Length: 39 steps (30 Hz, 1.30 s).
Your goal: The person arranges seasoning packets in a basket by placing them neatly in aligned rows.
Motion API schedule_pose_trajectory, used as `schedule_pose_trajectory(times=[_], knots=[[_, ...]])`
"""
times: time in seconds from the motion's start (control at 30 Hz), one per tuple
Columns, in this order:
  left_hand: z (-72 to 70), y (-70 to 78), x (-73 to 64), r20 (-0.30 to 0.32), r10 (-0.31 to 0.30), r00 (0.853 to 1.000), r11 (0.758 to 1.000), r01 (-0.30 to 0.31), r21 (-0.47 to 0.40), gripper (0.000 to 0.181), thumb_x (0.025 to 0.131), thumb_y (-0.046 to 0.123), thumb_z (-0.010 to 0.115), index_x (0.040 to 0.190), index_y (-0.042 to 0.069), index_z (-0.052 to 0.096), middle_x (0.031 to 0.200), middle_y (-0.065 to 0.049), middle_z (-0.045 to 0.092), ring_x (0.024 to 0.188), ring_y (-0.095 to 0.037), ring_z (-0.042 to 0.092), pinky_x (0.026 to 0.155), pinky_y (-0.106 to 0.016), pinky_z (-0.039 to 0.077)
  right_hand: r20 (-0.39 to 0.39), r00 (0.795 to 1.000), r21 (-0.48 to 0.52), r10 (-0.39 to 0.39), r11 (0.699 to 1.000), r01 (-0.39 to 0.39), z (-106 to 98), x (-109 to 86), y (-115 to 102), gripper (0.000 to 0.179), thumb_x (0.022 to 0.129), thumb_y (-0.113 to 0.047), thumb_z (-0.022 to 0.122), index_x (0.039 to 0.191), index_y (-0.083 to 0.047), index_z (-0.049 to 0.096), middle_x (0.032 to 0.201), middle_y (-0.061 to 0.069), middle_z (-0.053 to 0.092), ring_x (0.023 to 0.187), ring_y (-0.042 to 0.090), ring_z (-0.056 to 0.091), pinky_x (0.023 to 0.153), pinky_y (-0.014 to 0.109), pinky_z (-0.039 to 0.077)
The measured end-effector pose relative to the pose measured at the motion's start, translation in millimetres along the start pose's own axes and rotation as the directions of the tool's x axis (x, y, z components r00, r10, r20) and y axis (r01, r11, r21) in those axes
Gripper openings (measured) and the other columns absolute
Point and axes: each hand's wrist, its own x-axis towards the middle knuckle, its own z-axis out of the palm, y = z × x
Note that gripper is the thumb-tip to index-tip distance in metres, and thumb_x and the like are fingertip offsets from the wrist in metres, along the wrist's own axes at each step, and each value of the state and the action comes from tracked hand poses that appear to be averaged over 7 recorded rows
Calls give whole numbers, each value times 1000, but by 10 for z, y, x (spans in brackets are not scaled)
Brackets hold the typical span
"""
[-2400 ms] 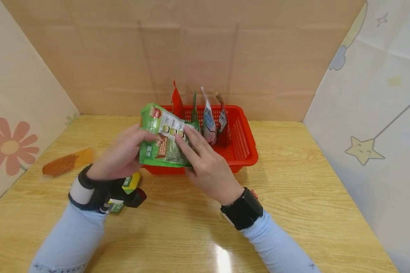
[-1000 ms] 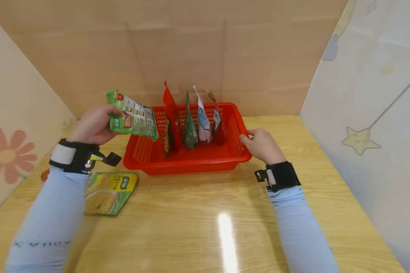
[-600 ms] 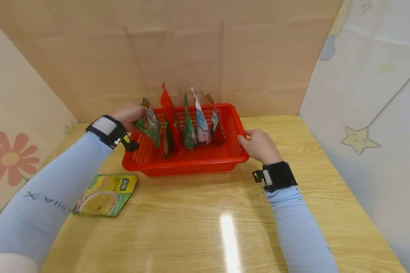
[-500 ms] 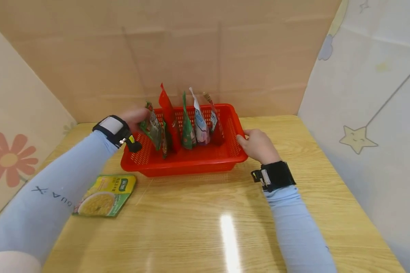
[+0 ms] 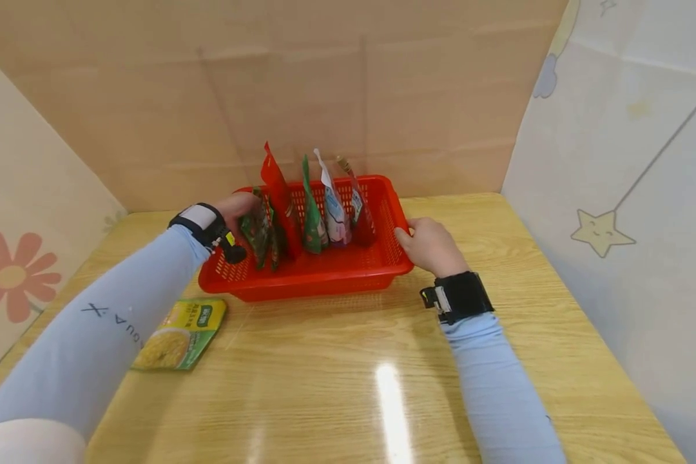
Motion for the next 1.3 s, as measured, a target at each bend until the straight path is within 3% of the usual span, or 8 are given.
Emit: schedule_pose_trajectory(times=[0.13, 0.3, 0.53, 0.7, 0.87, 0.97, 1.13, 1.3], knots=[[465, 458, -684, -29, -132, 991, 964, 122, -236, 30, 100, 7, 32, 110, -12, 53, 127, -27, 50, 123, -46, 49, 98, -62, 44, -1, 1000, -7, 5, 1000, -5, 7, 16, -4, 46, 104, -22, 50, 138, 9, 50, 86, 15, 68, 67, 21, 64, 61, 27, 52], [689, 727, -969, 12, -99, 995, 977, 100, -190, 34, 106, 15, 26, 118, -7, 49, 124, -27, 49, 128, -50, 43, 96, -70, 40, -10, 1000, -18, 14, 1000, -15, 29, 35, 4, 47, 103, -23, 50, 138, 9, 49, 83, 14, 67, 65, 21, 62, 59, 28, 49], [627, 706, -950, 74, -186, 980, 938, 199, -285, 52, 106, 33, 25, 140, -5, 34, 148, -29, 31, 137, -50, 31, 101, -76, 28, 1, 1000, 1, 14, 1000, -14, 63, 47, 3, 44, 103, -23, 51, 135, 8, 52, 85, 14, 68, 65, 21, 63, 60, 27, 51], [545, 664, -884, 111, -204, 973, 902, 230, -364, 72, 103, 53, 27, 157, 9, 9, 159, -23, 10, 143, -52, 15, 100, -80, 20, -3, 1000, 0, 11, 1000, -11, 56, 57, 31, 44, 103, -23, 51, 135, 8, 53, 84, 14, 67, 65, 22, 62, 59, 28, 50], [504, 646, -836, 152, -188, 970, 868, 237, -436, 75, 101, 60, 11, 159, 13, -1, 162, -21, 0, 146, -49, 4, 107, -76, 7, -8, 1000, -9, 7, 1000, -7, 49, 70, 76, 43, 103, -24, 50, 133, 7, 54, 82, 15, 67, 63, 22, 61, 58, 29, 48], [502, 665, -834, 108, -176, 978, 886, 205, -416, 66, 106, 49, 13, 160, 13, -1, 163, -21, 1, 145, -51, 5, 110, -71, 11, -13, 1000, -18, 8, 1000, -8, 38, 79, 101, 44, 103, -24, 49, 133, 8, 53, 82, 15, 66, 63, 22, 60, 58, 29, 47], [506, 721, -891, -40, -156, 987, 969, 145, -201, 57, 109, 29, 36, 158, 9, 19, 160, -23, 19, 138, -52, 28, 104, -63, 36, -14, 1000, -22, 12, 1000, -12, 20, 104, 130, 45, 103, -24, 50, 134, 8, 52, 81, 14, 66, 64, 21, 61, 59, 29, 48], [513, 712, -938, -89, -148, 985, 984, 138, -112, 59, 107, 30, 44, 157, 5, 24, 158, -23, 25, 137, -48, 36, 104, -57, 41, -8, 1000, -12, 9, 1000, -9, 37, 139, 151, 46, 103, -25, 50, 135, 8, 52, 80, 13, 66, 63, 21, 61, 60, 29, 48]])
